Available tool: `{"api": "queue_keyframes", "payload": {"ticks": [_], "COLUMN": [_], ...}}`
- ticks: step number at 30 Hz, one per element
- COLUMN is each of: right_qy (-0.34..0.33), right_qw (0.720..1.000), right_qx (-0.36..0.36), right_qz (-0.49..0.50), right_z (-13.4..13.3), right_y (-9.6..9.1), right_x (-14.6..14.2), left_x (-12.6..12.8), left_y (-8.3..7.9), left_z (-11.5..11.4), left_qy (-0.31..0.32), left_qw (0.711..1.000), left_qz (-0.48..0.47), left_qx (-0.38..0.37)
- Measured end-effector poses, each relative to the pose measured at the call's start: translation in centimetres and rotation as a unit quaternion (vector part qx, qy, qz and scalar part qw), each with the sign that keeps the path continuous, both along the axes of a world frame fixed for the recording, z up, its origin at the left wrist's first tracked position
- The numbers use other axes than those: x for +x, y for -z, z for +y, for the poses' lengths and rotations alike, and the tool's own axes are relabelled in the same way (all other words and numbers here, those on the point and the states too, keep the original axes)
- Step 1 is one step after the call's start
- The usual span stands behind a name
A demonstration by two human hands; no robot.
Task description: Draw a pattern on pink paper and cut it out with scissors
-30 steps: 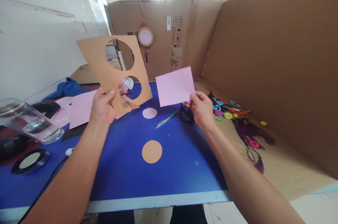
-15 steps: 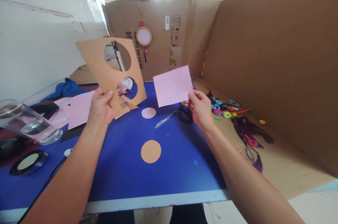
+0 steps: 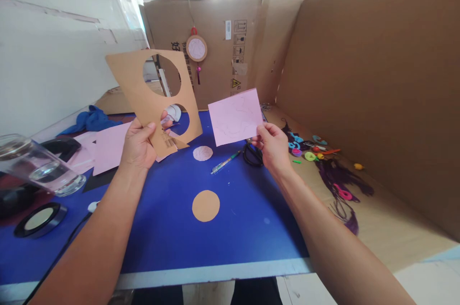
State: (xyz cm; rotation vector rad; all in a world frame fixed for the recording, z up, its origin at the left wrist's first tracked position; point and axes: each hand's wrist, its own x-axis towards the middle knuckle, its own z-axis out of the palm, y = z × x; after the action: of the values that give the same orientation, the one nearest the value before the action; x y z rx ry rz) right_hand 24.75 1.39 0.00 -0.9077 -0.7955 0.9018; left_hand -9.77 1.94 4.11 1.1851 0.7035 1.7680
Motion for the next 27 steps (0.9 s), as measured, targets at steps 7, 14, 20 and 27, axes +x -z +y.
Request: {"api": "queue_keyframes", "payload": {"ticks": [7,14,20,27], "right_qy": [-0.003,-0.002,-0.005,-0.005], "right_qw": [1.0,1.0,1.0,1.0], "right_qx": [0.001,0.003,0.003,-0.003], "right_qz": [0.012,0.009,0.009,0.013], "right_z": [-0.08,-0.09,-0.12,-0.18], "right_y": [-0.02,-0.07,-0.19,-0.27], "right_x": [-0.02,-0.15,-0.22,-0.28], "left_x": [0.14,0.12,0.22,0.54], "left_y": [-0.23,-0.12,-0.16,-0.41], "left_z": [-0.23,-0.27,-0.32,-0.54], "left_qy": [0.004,0.012,0.018,0.022], "left_qw": [1.0,1.0,1.0,1.0], "left_qz": [0.001,0.001,-0.01,-0.021], "left_qx": [0.005,0.003,0.003,-0.001]}}
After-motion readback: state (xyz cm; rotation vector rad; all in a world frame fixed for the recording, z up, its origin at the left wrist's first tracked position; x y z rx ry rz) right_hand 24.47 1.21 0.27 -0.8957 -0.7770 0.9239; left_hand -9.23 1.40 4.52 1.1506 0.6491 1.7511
